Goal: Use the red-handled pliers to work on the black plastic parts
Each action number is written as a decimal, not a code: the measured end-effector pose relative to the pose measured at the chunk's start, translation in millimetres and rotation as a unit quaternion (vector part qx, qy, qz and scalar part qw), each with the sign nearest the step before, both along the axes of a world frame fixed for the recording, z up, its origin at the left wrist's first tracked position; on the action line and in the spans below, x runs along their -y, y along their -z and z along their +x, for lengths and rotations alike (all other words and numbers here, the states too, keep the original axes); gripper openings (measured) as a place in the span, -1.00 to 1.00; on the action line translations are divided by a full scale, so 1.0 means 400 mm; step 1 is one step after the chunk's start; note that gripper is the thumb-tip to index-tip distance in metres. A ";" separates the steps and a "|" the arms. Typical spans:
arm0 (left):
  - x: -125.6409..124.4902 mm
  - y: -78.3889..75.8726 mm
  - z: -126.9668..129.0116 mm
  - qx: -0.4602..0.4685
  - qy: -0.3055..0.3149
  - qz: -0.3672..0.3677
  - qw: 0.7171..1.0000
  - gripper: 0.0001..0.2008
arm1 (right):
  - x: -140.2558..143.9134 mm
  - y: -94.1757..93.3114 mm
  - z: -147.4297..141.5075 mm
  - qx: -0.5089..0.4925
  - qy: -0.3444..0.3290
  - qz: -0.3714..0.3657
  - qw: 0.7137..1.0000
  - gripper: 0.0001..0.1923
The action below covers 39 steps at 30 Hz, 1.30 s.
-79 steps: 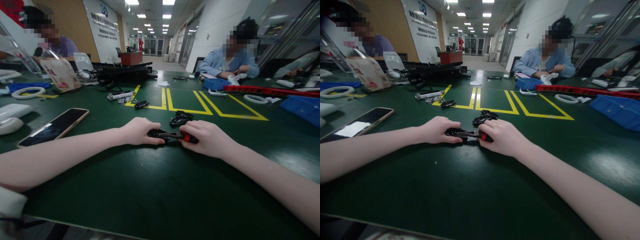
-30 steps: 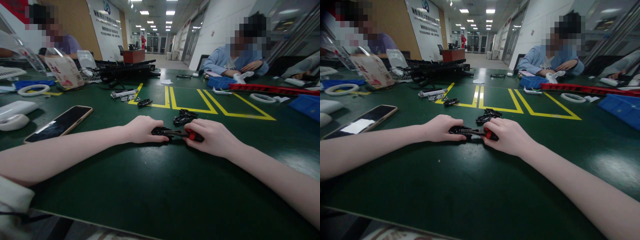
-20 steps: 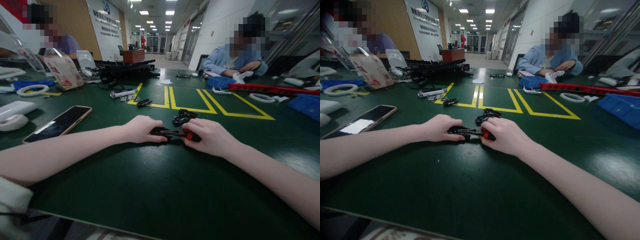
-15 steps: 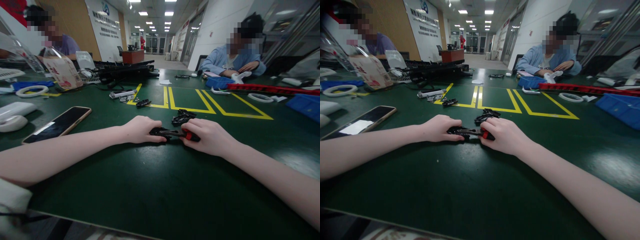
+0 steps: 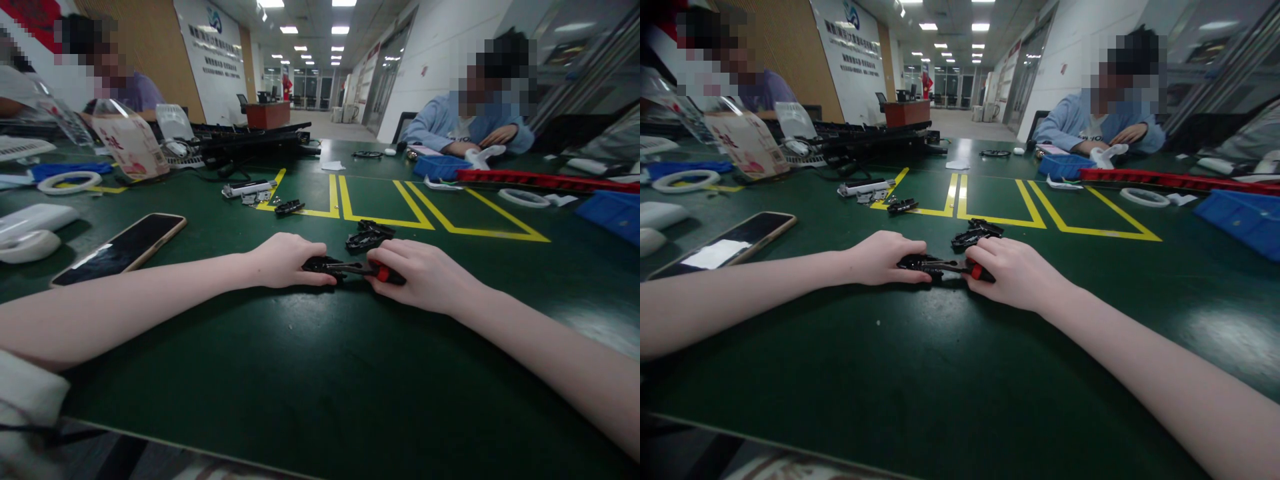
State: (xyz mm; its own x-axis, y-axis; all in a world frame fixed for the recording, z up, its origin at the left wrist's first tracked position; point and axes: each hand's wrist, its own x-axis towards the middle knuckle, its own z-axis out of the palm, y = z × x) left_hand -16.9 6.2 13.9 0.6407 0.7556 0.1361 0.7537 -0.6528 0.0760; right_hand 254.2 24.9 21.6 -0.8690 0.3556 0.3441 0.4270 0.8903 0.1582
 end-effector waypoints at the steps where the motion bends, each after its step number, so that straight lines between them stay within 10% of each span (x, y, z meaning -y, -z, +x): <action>1: -0.001 0.001 0.000 0.001 0.001 0.002 1.000 -0.50 | 0.000 0.001 -0.001 0.000 -0.004 0.010 1.000 -0.78; 39: -0.005 0.009 0.003 0.019 0.020 0.026 0.999 -0.52 | 0.001 0.010 -0.009 0.002 -0.011 0.038 0.999 -0.81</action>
State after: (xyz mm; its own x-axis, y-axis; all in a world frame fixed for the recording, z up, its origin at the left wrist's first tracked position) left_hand -15.9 8.1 10.4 0.6632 0.7215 0.1991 0.7246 -0.6855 0.0703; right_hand 250.4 24.6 17.7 -0.8778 0.3088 0.3662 0.4064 0.8847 0.2282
